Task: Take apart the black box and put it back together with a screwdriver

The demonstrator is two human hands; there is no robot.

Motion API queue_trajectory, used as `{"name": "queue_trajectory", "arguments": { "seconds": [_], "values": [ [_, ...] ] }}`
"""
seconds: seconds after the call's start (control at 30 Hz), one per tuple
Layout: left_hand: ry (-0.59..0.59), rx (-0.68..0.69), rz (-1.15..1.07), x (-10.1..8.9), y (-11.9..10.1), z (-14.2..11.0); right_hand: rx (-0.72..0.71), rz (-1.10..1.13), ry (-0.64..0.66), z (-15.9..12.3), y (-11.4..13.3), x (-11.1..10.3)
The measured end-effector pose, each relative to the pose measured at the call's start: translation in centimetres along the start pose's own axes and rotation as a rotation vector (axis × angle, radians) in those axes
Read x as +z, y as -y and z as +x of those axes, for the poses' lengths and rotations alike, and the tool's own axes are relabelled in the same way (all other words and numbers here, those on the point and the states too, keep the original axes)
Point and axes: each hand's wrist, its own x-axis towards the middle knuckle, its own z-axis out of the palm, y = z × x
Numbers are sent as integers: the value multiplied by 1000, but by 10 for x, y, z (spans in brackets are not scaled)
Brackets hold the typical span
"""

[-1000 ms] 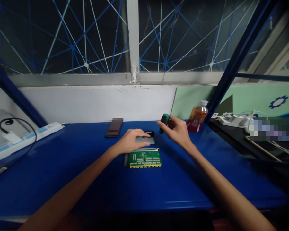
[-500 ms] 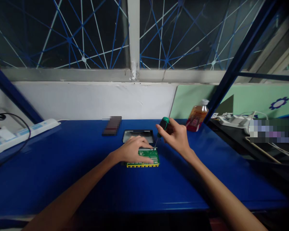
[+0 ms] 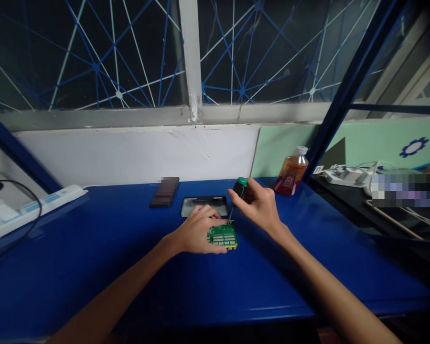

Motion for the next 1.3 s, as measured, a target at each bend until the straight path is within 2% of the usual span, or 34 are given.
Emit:
{"name": "queue_trajectory", "arguments": {
  "seconds": [0.4, 0.83, 1.13, 1.3],
  "values": [
    [-16, 8, 3, 0, -2, 0, -83, 40, -75, 0, -5, 4],
    [-22, 7, 36, 1, -2, 1, -62, 41, -72, 1, -4, 2],
    [-43, 1, 8, 1, -2, 4, -69, 63, 3, 2, -4, 0],
    [-167, -63, -87, -1, -2, 12, -114, 87, 107, 6, -2, -5]
  ]
}}
